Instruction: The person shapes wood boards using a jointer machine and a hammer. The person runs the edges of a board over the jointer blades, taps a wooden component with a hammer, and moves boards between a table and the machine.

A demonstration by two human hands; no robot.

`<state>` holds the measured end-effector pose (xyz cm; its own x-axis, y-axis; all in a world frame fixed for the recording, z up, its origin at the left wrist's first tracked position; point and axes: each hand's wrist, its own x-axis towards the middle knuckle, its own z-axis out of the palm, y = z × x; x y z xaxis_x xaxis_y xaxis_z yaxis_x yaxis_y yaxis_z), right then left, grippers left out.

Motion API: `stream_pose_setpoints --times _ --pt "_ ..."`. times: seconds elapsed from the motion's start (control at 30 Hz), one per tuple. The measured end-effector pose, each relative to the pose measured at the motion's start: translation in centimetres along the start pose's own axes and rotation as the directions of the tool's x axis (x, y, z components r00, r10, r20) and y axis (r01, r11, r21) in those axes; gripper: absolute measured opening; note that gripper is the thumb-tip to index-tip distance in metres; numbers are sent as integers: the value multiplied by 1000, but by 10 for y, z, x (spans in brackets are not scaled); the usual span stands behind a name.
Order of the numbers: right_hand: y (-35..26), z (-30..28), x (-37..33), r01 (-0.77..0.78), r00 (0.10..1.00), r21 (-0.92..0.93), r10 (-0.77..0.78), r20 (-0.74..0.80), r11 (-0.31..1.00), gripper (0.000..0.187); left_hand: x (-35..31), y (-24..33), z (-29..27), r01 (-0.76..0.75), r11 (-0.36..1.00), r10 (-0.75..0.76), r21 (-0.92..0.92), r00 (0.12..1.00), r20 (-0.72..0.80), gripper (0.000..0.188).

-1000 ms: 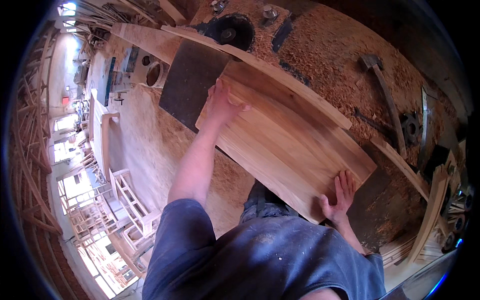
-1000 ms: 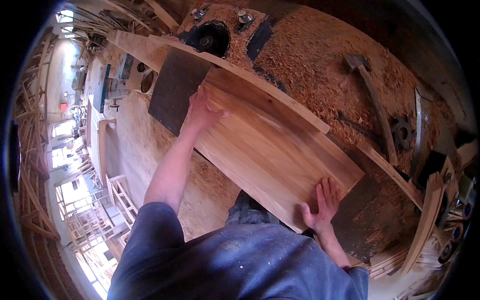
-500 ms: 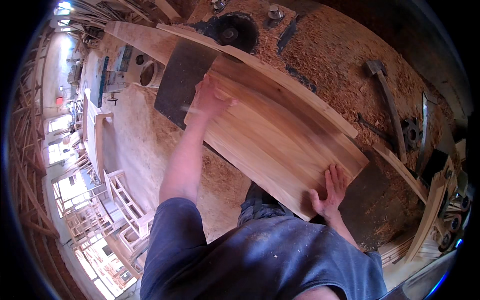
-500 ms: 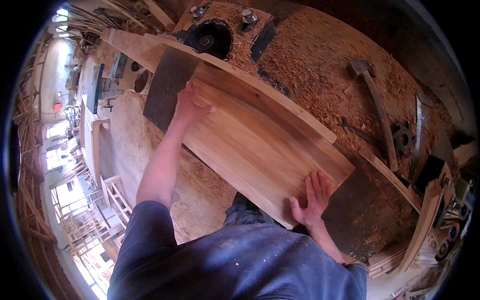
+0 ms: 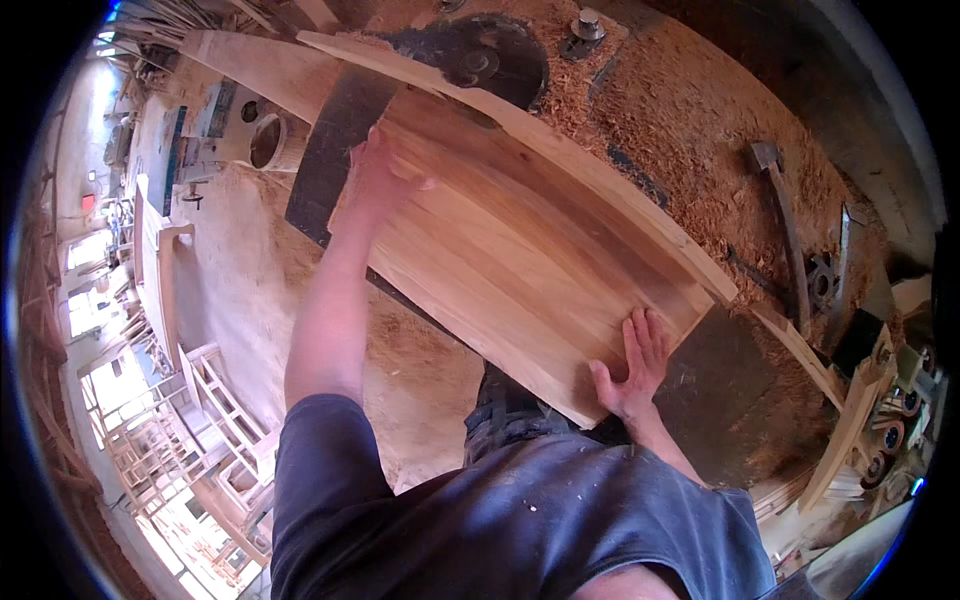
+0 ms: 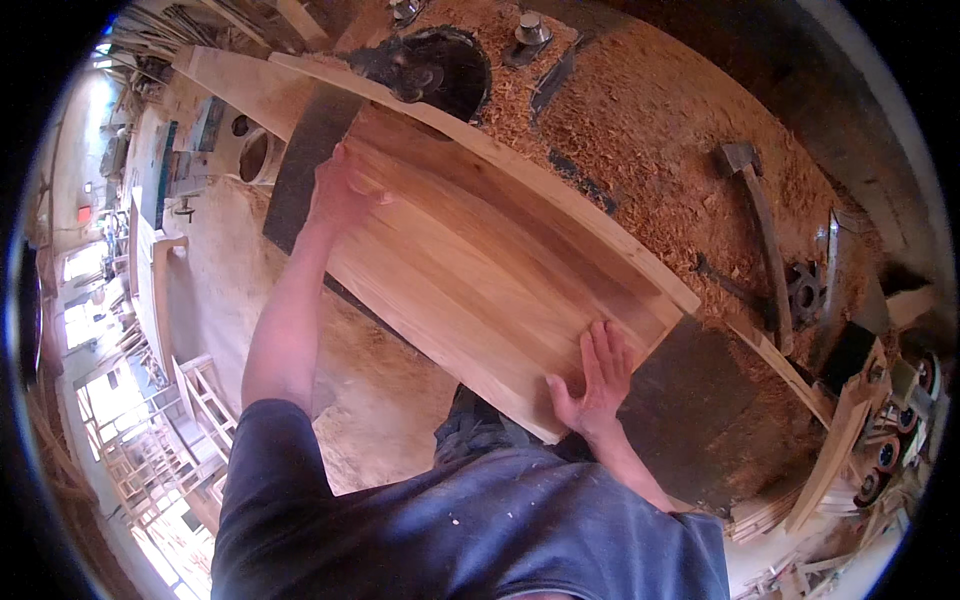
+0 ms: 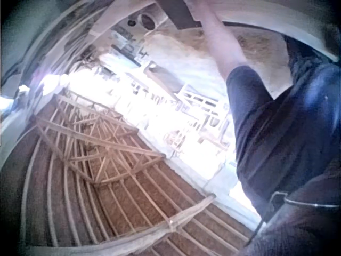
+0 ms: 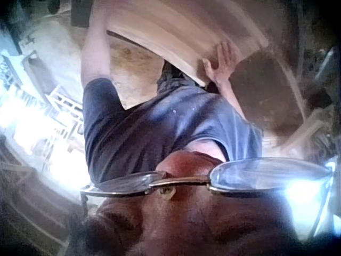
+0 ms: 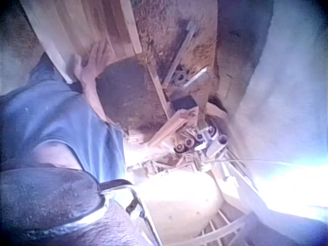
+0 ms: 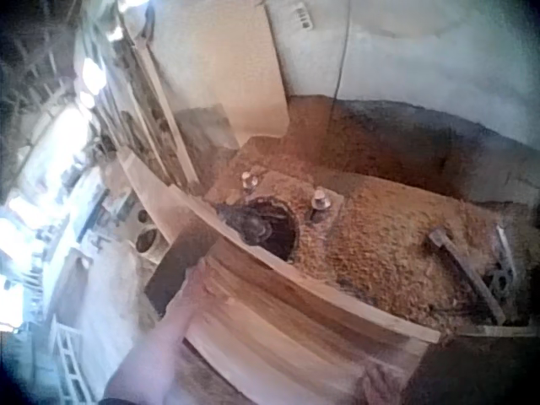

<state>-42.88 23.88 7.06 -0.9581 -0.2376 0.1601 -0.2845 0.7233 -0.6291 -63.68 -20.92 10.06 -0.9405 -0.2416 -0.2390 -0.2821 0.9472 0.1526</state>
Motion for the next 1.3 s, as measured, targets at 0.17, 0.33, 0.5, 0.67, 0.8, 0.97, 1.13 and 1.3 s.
stream_pose_setpoints --times 0.17,0.33,0.5,0.67,0.8,0.97,1.13,1.3 --pt "-16 15 17 8 1000 7 -8 21 1000 73 19 -35 1 34 999 -34 18 999 -13 117" --pt "-33 32 39 10 1000 -5 -10 17 1000 75 38 -46 -13 34 998 -34 -62 999 -4 118" --pt "-47 49 55 2 999 -25 -2 32 1000 77 66 -83 -4 -18 994 15 110 999 28 117" --pt "-66 67 76 2 999 -24 -1 32 1000 79 93 -126 -6 69 992 -65 -104 997 38 114" --pt "-78 81 93 -17 1000 -32 17 23 999 78 108 -130 -7 -19 1000 19 14 999 -29 110" --pt "-96 100 110 -32 998 -27 33 47 999 76 137 -185 -4 -47 998 47 -44 999 -3 104" --pt "-109 119 130 -36 999 -55 38 37 998 77 147 -195 -14 -83 996 84 11 993 -88 101" --pt "-125 137 148 -56 998 -20 56 28 998 79 168 -235 -9 -186 982 181 -15 968 -172 97"
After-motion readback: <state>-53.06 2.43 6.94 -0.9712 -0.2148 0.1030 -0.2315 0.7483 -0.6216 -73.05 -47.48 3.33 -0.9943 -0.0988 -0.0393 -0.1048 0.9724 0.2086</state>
